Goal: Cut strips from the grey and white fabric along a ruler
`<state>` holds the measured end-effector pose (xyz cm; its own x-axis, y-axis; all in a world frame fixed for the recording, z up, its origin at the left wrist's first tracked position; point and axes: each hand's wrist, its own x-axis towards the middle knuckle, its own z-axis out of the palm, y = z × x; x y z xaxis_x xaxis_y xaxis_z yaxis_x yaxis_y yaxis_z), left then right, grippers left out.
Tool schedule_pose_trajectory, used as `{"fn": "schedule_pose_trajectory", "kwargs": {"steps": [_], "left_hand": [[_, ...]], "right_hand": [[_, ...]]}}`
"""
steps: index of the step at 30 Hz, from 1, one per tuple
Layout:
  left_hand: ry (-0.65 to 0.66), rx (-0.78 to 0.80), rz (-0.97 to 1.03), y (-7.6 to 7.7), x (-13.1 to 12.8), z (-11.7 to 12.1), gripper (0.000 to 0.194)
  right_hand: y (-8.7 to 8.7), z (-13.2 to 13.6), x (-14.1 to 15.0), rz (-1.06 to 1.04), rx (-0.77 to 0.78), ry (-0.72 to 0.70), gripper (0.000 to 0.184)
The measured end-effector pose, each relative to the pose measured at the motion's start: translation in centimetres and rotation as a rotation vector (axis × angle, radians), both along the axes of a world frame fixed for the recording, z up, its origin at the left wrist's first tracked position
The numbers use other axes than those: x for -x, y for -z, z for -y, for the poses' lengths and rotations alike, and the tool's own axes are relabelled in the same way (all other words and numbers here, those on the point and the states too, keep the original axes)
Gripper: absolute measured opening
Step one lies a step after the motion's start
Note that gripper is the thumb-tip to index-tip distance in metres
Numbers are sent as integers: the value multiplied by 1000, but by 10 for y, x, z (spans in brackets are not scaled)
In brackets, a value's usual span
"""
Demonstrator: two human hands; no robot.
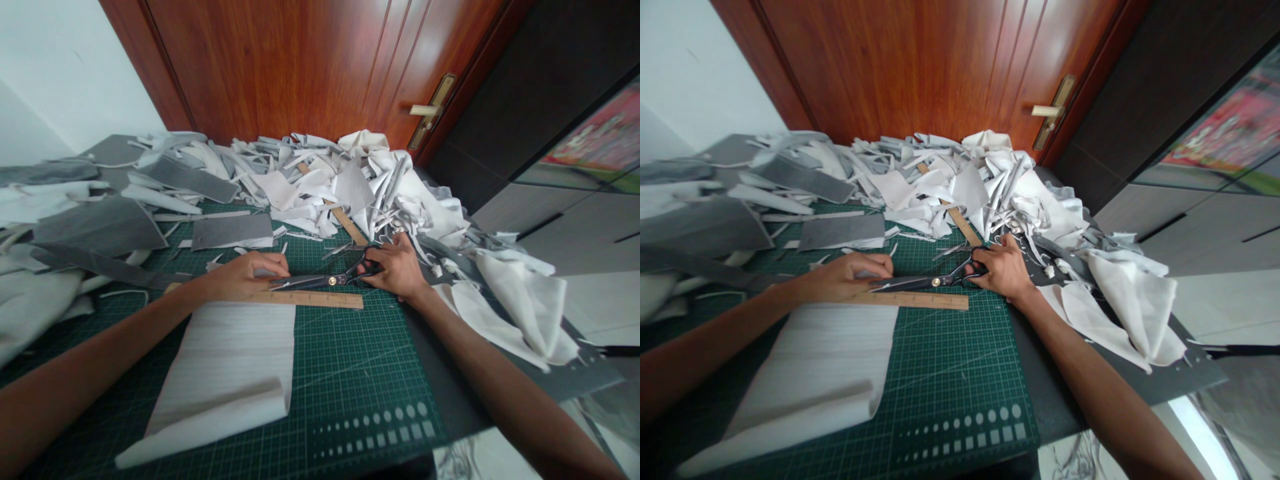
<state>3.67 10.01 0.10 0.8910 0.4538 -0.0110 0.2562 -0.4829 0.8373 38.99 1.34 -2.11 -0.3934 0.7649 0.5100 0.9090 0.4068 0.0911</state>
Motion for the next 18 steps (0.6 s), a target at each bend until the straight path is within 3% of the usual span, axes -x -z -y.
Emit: {"fn": "schedule_pose_trajectory", "kwargs": {"steps": [18], "left_hand": [[19, -39, 31, 6, 2, -4, 31]], "right_hand": [[0, 0, 0, -3, 1, -2, 31]]}}
